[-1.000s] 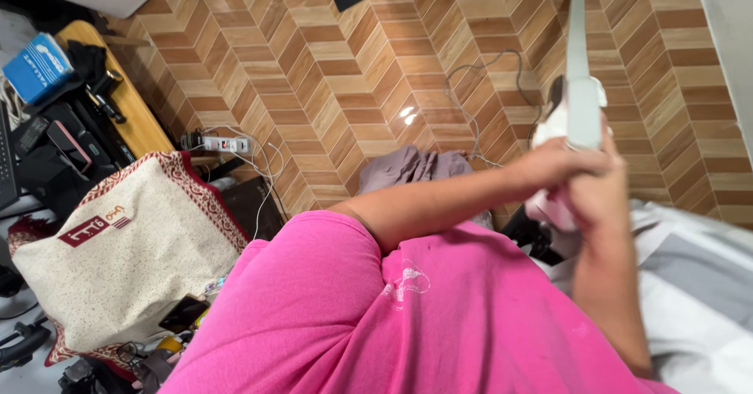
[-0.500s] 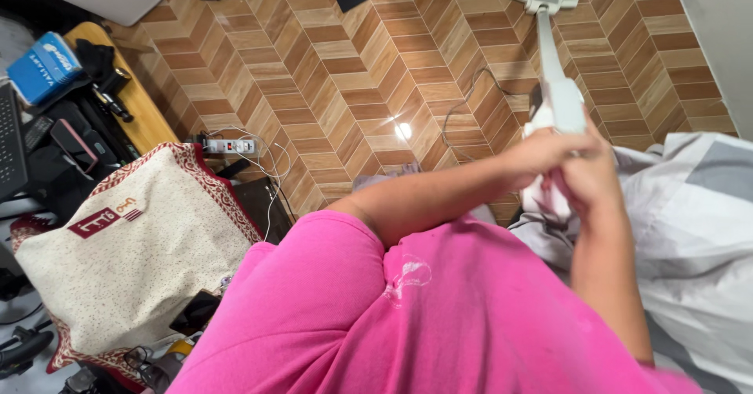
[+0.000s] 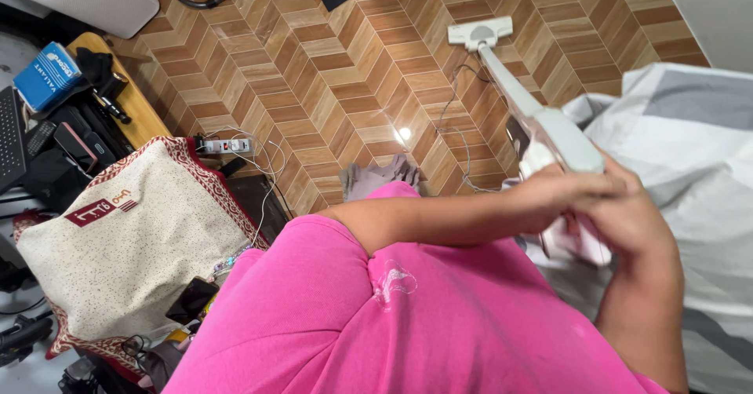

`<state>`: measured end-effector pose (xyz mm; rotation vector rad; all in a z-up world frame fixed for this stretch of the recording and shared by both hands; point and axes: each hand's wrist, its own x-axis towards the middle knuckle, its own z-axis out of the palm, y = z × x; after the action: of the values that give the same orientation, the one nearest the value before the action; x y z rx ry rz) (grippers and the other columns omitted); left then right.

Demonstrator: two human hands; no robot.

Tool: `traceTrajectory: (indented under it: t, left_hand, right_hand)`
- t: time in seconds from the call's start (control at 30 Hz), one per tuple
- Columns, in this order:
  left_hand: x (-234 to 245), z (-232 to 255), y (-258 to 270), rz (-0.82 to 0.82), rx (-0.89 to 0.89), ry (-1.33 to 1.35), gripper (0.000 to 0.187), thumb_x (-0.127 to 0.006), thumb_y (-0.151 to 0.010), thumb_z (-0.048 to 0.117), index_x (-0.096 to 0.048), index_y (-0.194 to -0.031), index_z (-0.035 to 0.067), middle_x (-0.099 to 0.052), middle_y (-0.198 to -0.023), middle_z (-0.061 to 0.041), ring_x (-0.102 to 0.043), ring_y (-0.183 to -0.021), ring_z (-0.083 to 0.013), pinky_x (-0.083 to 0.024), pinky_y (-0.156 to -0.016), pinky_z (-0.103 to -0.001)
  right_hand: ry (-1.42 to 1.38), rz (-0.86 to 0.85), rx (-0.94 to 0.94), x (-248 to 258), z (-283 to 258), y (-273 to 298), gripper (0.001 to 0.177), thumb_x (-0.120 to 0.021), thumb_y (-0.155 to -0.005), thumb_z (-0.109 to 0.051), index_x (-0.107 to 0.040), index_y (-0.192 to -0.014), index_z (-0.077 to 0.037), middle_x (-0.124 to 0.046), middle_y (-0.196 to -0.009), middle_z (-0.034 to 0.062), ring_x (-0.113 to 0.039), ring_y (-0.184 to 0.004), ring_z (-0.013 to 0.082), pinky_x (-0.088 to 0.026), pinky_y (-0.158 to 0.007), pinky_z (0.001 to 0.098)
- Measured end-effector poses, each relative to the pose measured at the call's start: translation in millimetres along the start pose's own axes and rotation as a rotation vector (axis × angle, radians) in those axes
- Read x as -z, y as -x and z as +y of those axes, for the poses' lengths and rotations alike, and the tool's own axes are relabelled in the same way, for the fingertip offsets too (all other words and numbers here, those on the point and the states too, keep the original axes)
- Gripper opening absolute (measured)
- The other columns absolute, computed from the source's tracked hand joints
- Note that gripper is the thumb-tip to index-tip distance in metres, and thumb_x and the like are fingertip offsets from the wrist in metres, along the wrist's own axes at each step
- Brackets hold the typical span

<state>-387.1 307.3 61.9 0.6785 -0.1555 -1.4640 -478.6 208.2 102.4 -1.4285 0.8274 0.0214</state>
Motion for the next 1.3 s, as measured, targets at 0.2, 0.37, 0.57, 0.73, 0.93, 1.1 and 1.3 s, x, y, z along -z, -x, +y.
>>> traceTrajectory:
  t: [0.2,0.37,0.57,0.73,0.93,1.1,1.3]
  left_hand:
    - [19,3,-47,0.106,0.081,-0.055,0.028,-0.077,-0.085,0.029,-0.073,-0.094,0.003,-0.067,-0.074,-0.006,-0.06,-0.053,-0.0135,-0.043,-0.04,-0.028]
    - [11,16,-5,0.002,0.114,-0.21,0.043,-0.074,-0.078,0.048,-0.076,-0.093,0.008,-0.064,-0.065,-0.004,-0.052,-0.037,-0.0116,-0.034,-0.028,-0.026]
    - [7,0,-23,0.096,0.055,-0.161,0.05,-0.071,-0.081,0.053,-0.075,-0.084,0.003,-0.063,-0.06,-0.008,-0.055,-0.034,-0.0169,-0.04,-0.025,-0.029]
    - [36,-17,-74,0.317,0.001,0.179,0.024,-0.073,-0.086,0.031,-0.069,-0.093,0.008,-0.068,-0.085,-0.009,-0.068,-0.067,-0.0196,-0.058,-0.055,-0.035]
    - [20,-34,-30,0.338,0.034,-0.004,0.028,-0.069,-0.08,0.043,-0.068,-0.081,0.015,-0.062,-0.072,-0.004,-0.052,-0.044,-0.0182,-0.034,-0.027,-0.035]
    - [-47,-23,22,0.335,0.088,-0.036,0.03,-0.07,-0.082,0.042,-0.068,-0.091,0.013,-0.063,-0.076,-0.003,-0.057,-0.048,-0.0157,-0.036,-0.032,-0.034]
    - [-32,-7,-12,0.368,-0.056,-0.082,0.036,-0.074,-0.083,0.041,-0.069,-0.097,0.008,-0.063,-0.075,-0.004,-0.054,-0.047,-0.0148,-0.035,-0.032,-0.032]
  right_hand:
    - [-0.306,-0.139,0.198,4,28,-19,0.041,-0.064,-0.096,-0.003,-0.055,-0.136,0.003,-0.066,-0.114,0.0109,-0.067,-0.098,0.0198,-0.056,-0.083,0.0343]
    - [-0.465,-0.212,0.186,0,54,2,0.026,-0.052,-0.112,-0.02,-0.054,-0.127,0.0,-0.065,-0.101,0.0117,-0.065,-0.082,0.0224,-0.055,-0.072,0.0355]
    - [-0.445,-0.239,0.225,10,57,0,0.032,-0.047,-0.12,-0.031,-0.053,-0.123,0.001,-0.063,-0.091,0.0134,-0.063,-0.071,0.023,-0.053,-0.063,0.0349]
    - [-0.607,-0.158,0.214,3,66,-52,0.032,-0.053,-0.108,-0.017,-0.053,-0.133,0.003,-0.069,-0.113,0.0097,-0.072,-0.099,0.0175,-0.061,-0.086,0.0321]
    - [0.01,-0.156,0.164,11,65,-18,0.049,-0.067,-0.079,0.001,-0.056,-0.127,0.003,-0.068,-0.097,0.0079,-0.068,-0.076,0.015,-0.056,-0.062,0.0291]
    - [0.077,-0.079,0.034,12,28,45,0.049,-0.075,-0.076,0.0,-0.057,-0.121,0.005,-0.067,-0.087,0.0101,-0.065,-0.063,0.0158,-0.051,-0.05,0.0327]
    - [0.144,-0.003,0.05,4,7,2,0.038,-0.067,-0.08,0.003,-0.063,-0.118,0.007,-0.066,-0.078,0.012,-0.061,-0.053,0.0175,-0.047,-0.043,0.0333]
